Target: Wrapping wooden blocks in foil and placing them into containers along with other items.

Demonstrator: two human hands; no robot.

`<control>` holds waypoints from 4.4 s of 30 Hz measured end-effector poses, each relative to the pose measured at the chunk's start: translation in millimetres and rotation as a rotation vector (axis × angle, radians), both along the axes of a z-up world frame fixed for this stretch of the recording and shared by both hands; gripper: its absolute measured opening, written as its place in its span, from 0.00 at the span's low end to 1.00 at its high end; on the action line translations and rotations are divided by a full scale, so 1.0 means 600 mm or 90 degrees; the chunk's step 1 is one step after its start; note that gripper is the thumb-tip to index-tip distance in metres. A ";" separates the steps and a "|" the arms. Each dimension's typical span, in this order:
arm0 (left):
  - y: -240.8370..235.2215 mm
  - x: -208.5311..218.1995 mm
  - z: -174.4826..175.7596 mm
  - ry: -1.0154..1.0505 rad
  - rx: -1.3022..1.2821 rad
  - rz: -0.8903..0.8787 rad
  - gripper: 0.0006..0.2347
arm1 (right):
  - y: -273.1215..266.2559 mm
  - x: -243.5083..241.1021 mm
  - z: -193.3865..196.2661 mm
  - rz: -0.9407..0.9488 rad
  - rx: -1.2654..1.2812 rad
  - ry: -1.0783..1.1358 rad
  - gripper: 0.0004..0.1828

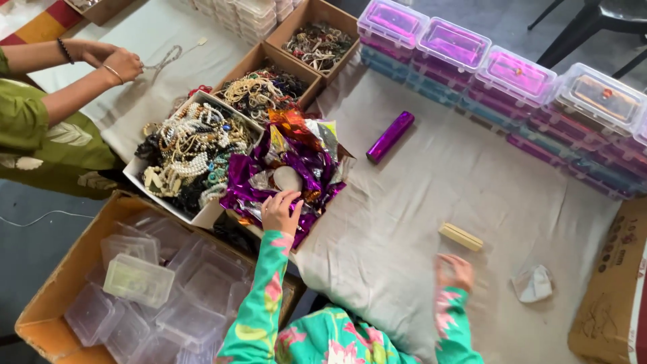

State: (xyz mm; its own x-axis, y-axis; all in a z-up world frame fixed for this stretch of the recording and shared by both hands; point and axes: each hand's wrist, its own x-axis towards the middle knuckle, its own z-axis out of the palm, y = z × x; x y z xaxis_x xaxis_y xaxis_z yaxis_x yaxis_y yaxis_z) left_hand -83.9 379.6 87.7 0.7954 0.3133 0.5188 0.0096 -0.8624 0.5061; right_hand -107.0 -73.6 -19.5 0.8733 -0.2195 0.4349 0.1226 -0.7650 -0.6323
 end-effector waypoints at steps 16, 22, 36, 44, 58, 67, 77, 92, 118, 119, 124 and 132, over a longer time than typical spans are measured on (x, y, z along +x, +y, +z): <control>0.093 0.139 -0.099 0.297 0.047 0.032 0.47 | 0.572 0.292 0.088 0.523 -0.398 -0.148 0.18; 0.106 0.150 -0.048 0.316 -0.043 0.016 0.47 | 0.561 0.301 0.107 0.500 -0.266 0.045 0.09; 0.065 0.130 0.152 0.234 -0.177 0.058 0.39 | 0.503 0.315 0.125 0.443 0.157 0.361 0.11; 0.041 0.125 0.188 0.133 -0.171 0.034 0.38 | 0.488 0.290 0.172 0.414 0.189 0.243 0.09; 0.027 0.128 0.155 0.134 -0.248 0.020 0.40 | 0.453 0.303 0.089 0.334 0.603 0.430 0.11; 0.023 0.145 0.112 0.107 -0.257 0.000 0.39 | 0.421 0.324 0.001 0.285 1.260 0.522 0.17; 0.069 0.160 -0.130 0.384 -0.113 0.015 0.53 | 0.309 0.313 0.010 0.226 1.315 0.423 0.17; -0.197 0.123 0.126 0.057 -0.275 -0.217 0.11 | 0.134 0.157 -0.023 0.107 1.265 0.292 0.19; -0.561 0.074 0.012 0.186 -0.167 -0.548 0.09 | -0.212 -0.015 -0.112 -0.053 0.952 0.262 0.16; -0.563 0.072 0.018 0.159 -0.193 -0.596 0.09 | -0.229 0.001 -0.085 -0.049 0.942 0.243 0.19; -0.588 0.038 0.014 0.139 -0.098 -0.742 0.16 | -0.263 0.066 -0.026 0.012 0.905 0.321 0.29; -0.636 -0.020 -0.089 0.111 0.225 -0.846 0.12 | -0.214 0.058 0.095 0.221 0.508 0.401 0.36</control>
